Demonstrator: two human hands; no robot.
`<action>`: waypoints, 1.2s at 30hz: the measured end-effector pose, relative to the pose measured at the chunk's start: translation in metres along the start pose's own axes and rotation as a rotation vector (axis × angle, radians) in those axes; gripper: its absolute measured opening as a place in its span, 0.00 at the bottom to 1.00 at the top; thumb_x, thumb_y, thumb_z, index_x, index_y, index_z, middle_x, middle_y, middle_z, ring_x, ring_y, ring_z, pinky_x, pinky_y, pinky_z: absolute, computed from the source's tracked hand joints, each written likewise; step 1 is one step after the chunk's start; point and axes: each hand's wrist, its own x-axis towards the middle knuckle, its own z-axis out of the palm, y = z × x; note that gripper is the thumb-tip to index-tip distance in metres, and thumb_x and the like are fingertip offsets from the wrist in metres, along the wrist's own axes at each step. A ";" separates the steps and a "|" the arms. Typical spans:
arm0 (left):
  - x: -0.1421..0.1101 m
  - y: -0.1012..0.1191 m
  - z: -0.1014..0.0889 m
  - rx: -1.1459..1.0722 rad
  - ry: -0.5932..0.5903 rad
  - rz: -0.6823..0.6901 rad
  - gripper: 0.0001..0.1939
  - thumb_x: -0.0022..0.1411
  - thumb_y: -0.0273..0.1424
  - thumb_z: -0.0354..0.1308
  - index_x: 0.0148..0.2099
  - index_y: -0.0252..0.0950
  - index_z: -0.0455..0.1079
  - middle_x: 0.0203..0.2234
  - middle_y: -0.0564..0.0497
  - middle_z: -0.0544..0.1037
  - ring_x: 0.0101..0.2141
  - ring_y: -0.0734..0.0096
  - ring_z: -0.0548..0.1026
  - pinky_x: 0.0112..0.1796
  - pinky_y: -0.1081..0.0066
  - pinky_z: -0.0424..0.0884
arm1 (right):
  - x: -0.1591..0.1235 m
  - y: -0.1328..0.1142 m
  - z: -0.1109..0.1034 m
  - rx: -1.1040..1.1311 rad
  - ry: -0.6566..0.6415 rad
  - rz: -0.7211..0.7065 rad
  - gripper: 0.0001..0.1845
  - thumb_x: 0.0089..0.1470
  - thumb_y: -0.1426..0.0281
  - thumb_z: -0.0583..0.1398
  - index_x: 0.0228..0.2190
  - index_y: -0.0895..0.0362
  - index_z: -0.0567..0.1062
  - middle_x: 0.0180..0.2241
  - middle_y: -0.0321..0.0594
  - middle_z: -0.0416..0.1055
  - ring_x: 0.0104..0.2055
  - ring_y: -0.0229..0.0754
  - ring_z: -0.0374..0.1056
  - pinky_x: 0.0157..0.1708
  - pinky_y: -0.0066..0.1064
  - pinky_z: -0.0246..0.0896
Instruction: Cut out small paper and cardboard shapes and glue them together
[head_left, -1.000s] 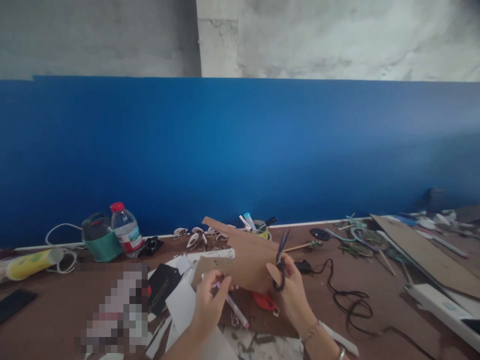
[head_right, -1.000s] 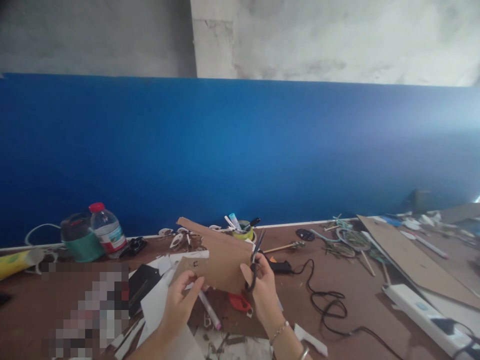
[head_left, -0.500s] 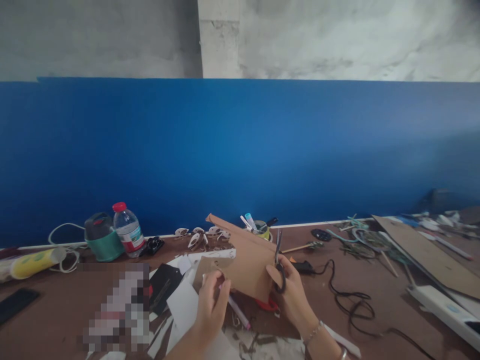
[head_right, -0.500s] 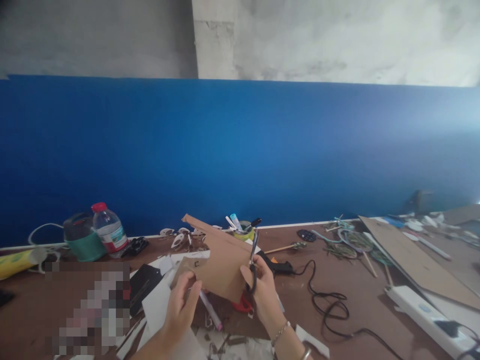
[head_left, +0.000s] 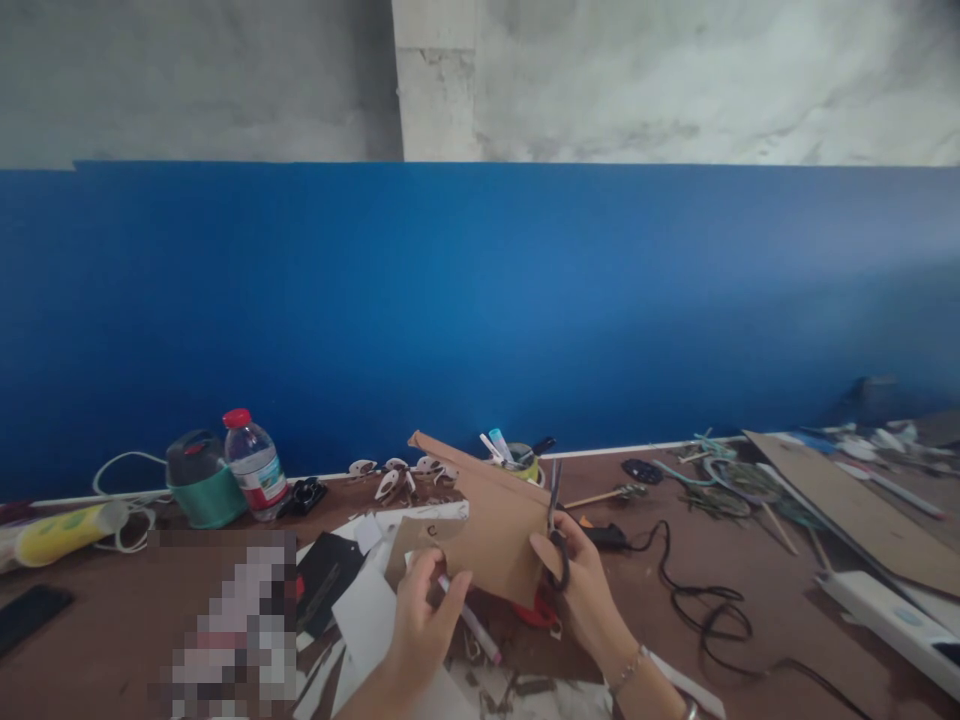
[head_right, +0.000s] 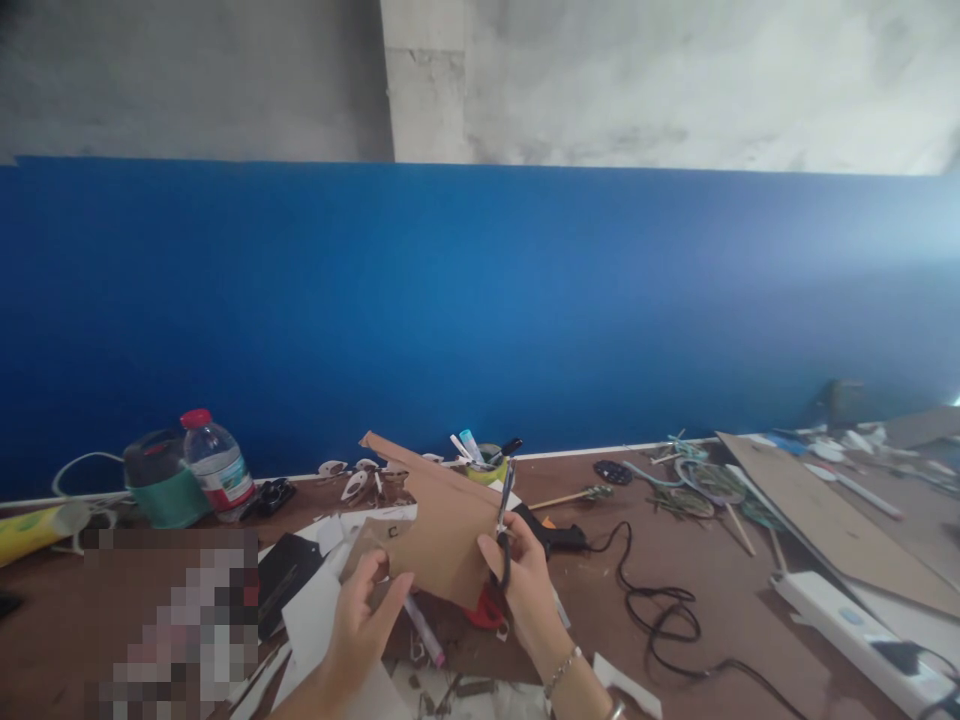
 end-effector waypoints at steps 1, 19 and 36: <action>0.000 0.000 0.000 0.009 0.006 -0.001 0.14 0.59 0.41 0.55 0.38 0.35 0.70 0.31 0.45 0.76 0.36 0.60 0.75 0.38 0.65 0.72 | 0.000 0.000 0.000 0.002 -0.003 0.001 0.22 0.36 0.62 0.71 0.35 0.53 0.73 0.34 0.39 0.77 0.34 0.46 0.72 0.33 0.33 0.67; 0.022 -0.011 -0.008 -0.365 0.229 -0.067 0.26 0.64 0.48 0.40 0.43 0.32 0.69 0.25 0.47 0.78 0.31 0.62 0.75 0.38 0.62 0.68 | 0.007 -0.021 -0.019 0.090 0.020 0.154 0.21 0.35 0.65 0.69 0.35 0.55 0.75 0.32 0.40 0.78 0.32 0.50 0.74 0.32 0.38 0.69; 0.023 -0.003 -0.003 -0.285 0.104 -0.210 0.16 0.52 0.44 0.59 0.29 0.35 0.69 0.15 0.54 0.71 0.21 0.70 0.69 0.26 0.72 0.64 | 0.010 -0.010 -0.009 -0.068 -0.106 -0.003 0.19 0.45 0.59 0.66 0.38 0.53 0.71 0.23 0.32 0.71 0.22 0.34 0.64 0.21 0.23 0.55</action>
